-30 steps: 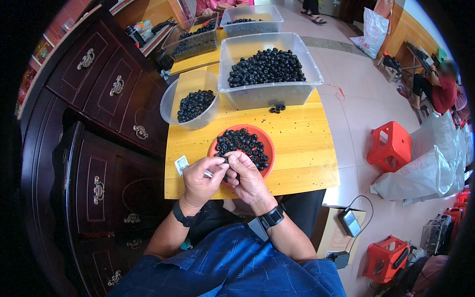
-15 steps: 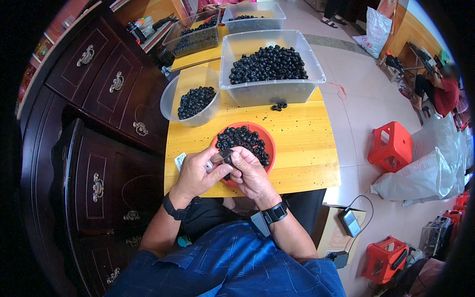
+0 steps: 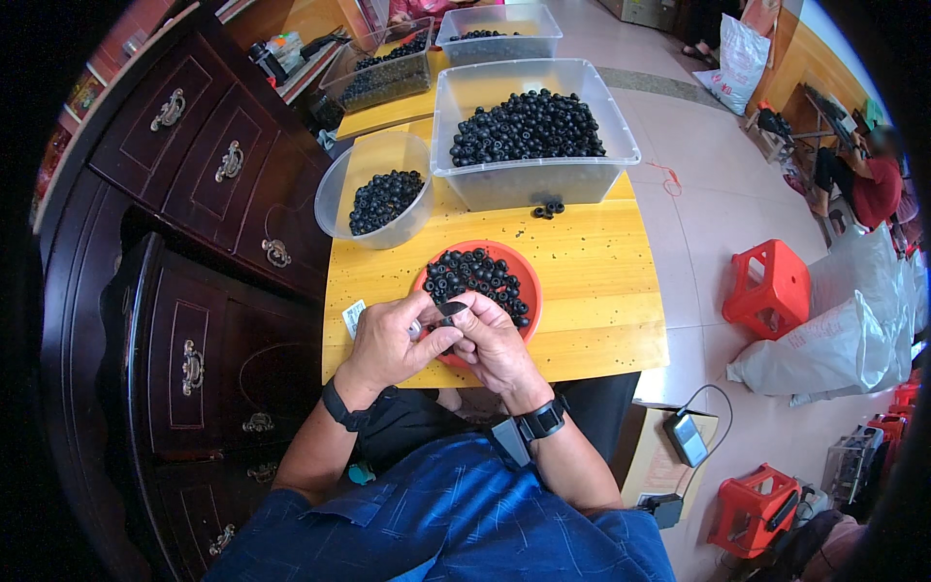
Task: Manually sort and inspect small black objects (possibly dried fruit or rubber components) by hand.
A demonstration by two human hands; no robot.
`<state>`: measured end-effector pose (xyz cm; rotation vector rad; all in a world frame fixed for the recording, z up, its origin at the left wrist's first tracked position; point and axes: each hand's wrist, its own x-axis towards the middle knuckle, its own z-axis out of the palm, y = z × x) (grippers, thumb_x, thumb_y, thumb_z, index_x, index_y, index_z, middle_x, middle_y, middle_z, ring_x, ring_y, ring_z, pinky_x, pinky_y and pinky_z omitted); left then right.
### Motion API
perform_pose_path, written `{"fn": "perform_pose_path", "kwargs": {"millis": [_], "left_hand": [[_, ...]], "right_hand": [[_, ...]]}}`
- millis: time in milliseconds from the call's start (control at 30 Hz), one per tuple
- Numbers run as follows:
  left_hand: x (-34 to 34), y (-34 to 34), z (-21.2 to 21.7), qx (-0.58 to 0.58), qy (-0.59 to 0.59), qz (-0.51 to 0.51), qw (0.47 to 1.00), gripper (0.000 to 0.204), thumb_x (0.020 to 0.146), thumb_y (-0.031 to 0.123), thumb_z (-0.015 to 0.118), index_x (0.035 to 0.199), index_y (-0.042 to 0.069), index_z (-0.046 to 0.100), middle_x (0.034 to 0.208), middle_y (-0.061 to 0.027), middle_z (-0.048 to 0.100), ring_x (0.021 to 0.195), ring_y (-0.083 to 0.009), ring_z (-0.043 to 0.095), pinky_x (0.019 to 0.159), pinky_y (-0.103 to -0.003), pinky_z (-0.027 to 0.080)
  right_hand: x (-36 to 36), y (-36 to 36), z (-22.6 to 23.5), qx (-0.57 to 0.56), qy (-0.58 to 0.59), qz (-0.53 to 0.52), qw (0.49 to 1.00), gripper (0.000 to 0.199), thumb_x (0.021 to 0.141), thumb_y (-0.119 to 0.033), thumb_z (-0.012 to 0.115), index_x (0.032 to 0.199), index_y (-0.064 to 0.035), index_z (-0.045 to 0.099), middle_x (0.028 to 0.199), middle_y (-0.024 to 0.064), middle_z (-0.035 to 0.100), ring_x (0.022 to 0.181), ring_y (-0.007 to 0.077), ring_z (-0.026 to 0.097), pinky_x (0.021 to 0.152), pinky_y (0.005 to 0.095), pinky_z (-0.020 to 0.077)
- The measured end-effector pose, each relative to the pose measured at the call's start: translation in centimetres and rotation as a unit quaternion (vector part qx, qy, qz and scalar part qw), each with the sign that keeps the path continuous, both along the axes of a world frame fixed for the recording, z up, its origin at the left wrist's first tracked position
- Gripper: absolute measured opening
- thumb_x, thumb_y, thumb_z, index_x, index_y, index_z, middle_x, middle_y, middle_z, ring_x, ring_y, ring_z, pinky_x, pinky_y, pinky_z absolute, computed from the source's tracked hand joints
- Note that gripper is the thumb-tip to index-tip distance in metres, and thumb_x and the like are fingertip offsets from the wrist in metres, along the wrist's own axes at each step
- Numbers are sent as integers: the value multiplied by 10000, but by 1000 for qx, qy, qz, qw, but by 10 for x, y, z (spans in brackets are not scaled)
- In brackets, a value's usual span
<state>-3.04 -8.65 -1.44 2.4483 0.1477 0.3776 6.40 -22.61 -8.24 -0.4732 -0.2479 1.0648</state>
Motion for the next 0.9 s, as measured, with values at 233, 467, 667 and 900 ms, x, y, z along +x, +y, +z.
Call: {"fn": "perform_pose_path", "kwargs": {"millis": [233,467,667,900], "left_hand": [[-1,0,-2,9,-7,4,1000,326,872,358,715,999,66,645,770,-114,687,683,-300,689,590,-360,514],[-3,-1,-1,39,-1,9,999,286,879,342,707,930,64,663,685,-118,649,633,-312,672,559,-367,500],[-4,0,-7,-13,-41,17,999,238,863,257,737,919,40,658,650,-108,632,569,-254,646,538,-328,481],[-3,-9,6,-136,-88,36,986,214,816,109,764,960,11,641,652,-40,590,577,-92,530,551,-260,441]], "right_hand": [[-1,0,5,-21,-7,-1,1000,142,988,-172,596,1089,-75,619,909,13,656,588,-3,430,492,125,361],[-3,3,1,-33,-4,-19,999,134,985,-173,600,1066,-67,617,830,-22,604,591,4,436,487,130,352],[-5,7,5,-48,-12,-19,999,162,988,-216,602,1042,-64,606,798,-32,575,575,5,421,490,139,356],[-3,7,5,-30,32,4,999,143,991,-242,599,983,-99,585,796,-39,559,576,5,416,490,139,350]]}}
